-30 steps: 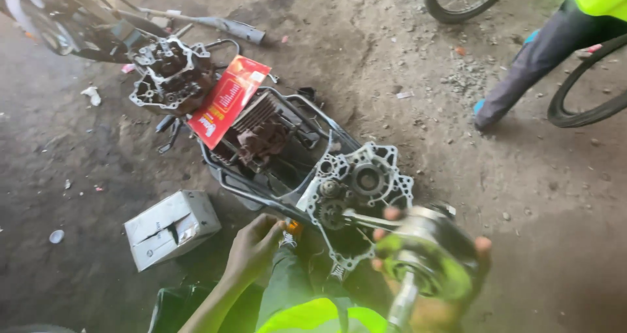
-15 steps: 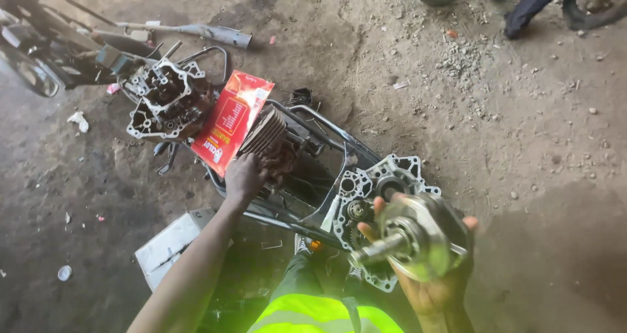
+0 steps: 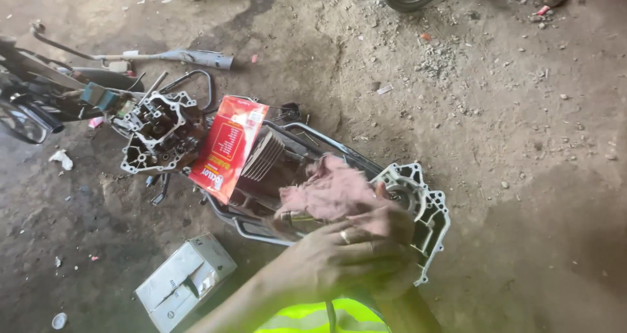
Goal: Applying sealant to an engine casing and installing the crankshaft assembly during a motorcycle engine rebuild.
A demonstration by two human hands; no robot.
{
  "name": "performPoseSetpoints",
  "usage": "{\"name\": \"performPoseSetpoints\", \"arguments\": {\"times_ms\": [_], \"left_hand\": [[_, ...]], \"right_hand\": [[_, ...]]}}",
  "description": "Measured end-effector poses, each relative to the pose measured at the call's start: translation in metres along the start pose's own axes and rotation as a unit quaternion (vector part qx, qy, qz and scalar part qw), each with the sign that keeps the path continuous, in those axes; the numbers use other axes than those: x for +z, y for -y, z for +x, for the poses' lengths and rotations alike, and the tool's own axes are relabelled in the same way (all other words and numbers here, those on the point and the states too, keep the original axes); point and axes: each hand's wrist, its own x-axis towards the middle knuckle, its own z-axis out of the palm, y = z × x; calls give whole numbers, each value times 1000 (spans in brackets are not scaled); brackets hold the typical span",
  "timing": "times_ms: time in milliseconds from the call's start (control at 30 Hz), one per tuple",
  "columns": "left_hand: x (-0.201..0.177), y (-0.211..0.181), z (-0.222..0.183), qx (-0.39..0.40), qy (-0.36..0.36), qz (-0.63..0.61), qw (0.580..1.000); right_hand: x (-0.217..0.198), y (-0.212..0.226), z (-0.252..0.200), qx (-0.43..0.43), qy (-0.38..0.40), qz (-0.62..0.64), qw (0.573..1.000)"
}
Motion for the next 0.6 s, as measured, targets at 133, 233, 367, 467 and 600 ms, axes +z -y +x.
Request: {"name": "performPoseSetpoints", "arguments": {"times_ms": [133,233,367,467,600], "left_hand": [[-24,-63,23,473,29,86,876],[-32,-67,22,295,11,133,946],[-53,-65,31,-7,141,23,990],[-53,-47,27,-85,143,-8,986],[-40,-58,-5,180,-36,62,981]], "right_hand": [[-12,-15,-20,91,202,407,886],[85,-18,-16,143,330,654,665],[194,-30,-1,186,438,846,240],[224,-39,-20,182,490,791,316],[197,-27,-3,292,486,761,316]]}}
